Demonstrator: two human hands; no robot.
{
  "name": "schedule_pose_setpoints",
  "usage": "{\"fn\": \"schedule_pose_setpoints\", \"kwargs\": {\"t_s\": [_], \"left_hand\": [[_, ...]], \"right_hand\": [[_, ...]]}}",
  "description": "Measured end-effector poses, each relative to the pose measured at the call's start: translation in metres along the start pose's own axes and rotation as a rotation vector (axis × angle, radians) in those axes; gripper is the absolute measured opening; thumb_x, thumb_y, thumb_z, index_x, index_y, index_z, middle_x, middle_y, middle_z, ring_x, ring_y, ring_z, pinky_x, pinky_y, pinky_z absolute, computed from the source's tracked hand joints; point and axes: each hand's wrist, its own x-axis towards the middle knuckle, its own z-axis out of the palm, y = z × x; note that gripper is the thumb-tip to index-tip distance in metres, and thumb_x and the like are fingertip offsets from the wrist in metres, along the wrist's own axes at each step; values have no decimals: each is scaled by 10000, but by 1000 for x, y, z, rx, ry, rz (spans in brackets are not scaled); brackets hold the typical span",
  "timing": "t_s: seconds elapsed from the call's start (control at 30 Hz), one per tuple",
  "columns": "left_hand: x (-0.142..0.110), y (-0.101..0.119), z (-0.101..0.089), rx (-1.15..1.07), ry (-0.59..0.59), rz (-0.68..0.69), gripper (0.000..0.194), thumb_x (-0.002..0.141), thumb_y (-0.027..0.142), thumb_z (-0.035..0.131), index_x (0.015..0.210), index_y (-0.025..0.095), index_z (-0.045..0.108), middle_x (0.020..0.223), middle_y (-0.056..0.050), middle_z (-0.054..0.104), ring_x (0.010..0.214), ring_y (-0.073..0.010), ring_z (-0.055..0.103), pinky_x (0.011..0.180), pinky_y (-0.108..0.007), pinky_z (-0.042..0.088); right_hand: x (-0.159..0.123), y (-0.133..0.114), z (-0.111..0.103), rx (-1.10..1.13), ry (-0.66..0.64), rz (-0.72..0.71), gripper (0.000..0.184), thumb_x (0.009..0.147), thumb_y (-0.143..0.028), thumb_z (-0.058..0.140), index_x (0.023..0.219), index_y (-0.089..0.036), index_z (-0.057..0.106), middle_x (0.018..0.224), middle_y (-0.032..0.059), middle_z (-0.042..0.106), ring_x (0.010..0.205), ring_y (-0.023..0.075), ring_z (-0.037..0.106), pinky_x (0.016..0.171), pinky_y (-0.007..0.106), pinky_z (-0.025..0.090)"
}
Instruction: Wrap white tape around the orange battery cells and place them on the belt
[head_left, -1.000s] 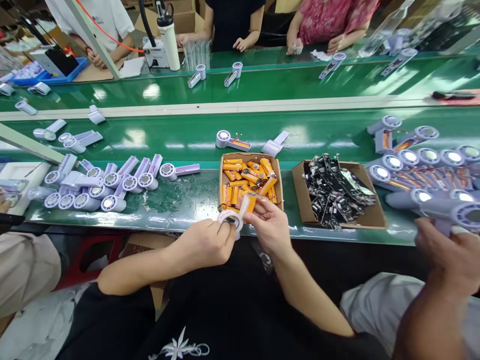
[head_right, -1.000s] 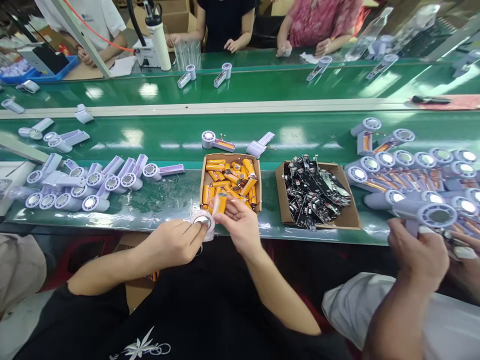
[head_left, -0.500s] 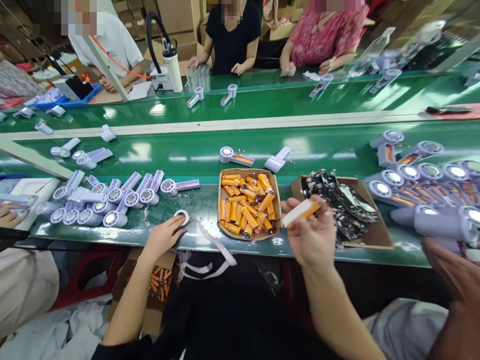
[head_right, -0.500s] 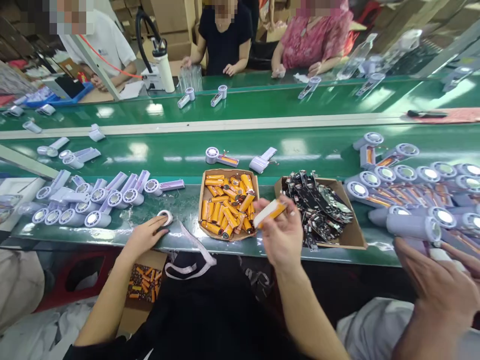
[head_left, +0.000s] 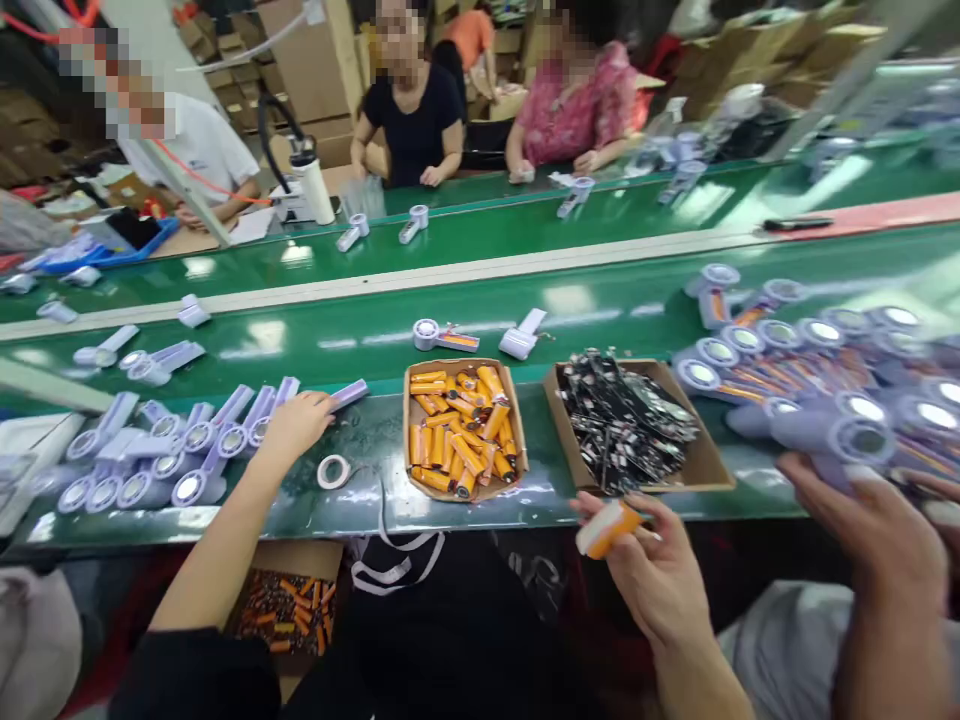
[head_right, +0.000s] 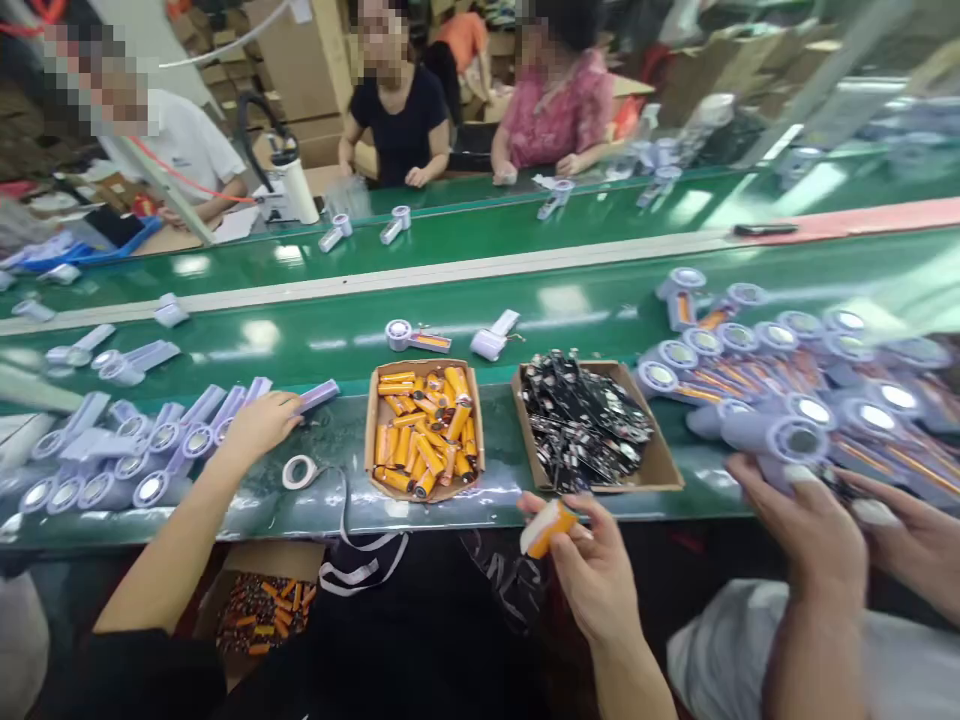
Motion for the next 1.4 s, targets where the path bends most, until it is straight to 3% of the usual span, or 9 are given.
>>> {"fn": "schedule_pose_setpoints", "kwargs": {"t_s": [0.17,0.33,0.43,0.57,0.7,0.8,0.97,1.27,1.4], "left_hand": [[32,-15,-10,84,-81,71,279,932,278,560,1030,102,754,1164,-167,686,1123,-280,662,978,-396,580],[111,-10,-31,39,7,237,339,831,74,515,1079,101,745,1257,-171,649,1321,-227,559,1246,-368,421],[152,-5,-28,-25,9,303,378,794,65,548,1100,140,755,1305,-121,648,1353,-188,524,1266,-307,374],[182,-2,-15,-124,-41,283,256,749,116,625,955,129,777,1136,-122,700,1212,-187,593,1160,-259,423],[194,-10,-14,-270,-129,268,253,817,334,688,1001,203,803,1102,-53,729,1000,-119,640,944,-156,458],[193,-16,-19,-383,-132,259,318,896,413,638,1099,224,793,1184,-19,725,1014,-85,643,880,-121,442],[183,-9,-16,-494,-33,181,377,1021,372,515,1251,140,704,1247,-79,686,1098,-107,633,1036,-251,492],[196,14,-4,-585,-20,114,386,1044,436,514,1167,110,679,1157,-87,678,1094,-121,628,1100,-337,497],[200,22,-4,-614,0,85,412,1046,453,513,1200,106,673,1202,-102,669,1148,-127,623,1126,-342,491]], "right_hand": [[3,0,27,-74,-125,37,385,859,-407,869,1103,-236,626,1009,111,806,857,285,805,736,346,676],[10,-14,69,-51,-274,-35,309,855,-285,867,1100,-242,684,981,99,808,860,279,803,722,337,676],[13,-19,84,-67,-365,-78,312,858,-203,846,1135,-276,721,1015,79,809,864,271,803,728,353,683],[29,-24,101,-274,-401,-127,450,790,-208,891,1214,-277,759,999,75,810,835,257,804,731,316,681],[82,-30,150,-571,-366,-316,418,760,-365,921,1138,-230,807,792,29,778,659,198,751,611,267,645],[147,-17,212,-839,-447,-498,399,843,-418,851,1182,-218,794,851,30,780,728,180,736,750,297,630],[240,37,301,-1324,-643,-402,395,975,-301,705,1345,-161,698,1032,84,794,964,196,754,888,268,566],[270,79,321,-1788,-930,-315,426,1023,-414,632,1434,-305,662,1264,127,741,1182,319,702,990,399,530],[270,83,332,-1925,-972,-280,439,1043,-453,593,1391,-199,676,1274,174,714,1178,320,697,997,484,546]]}}
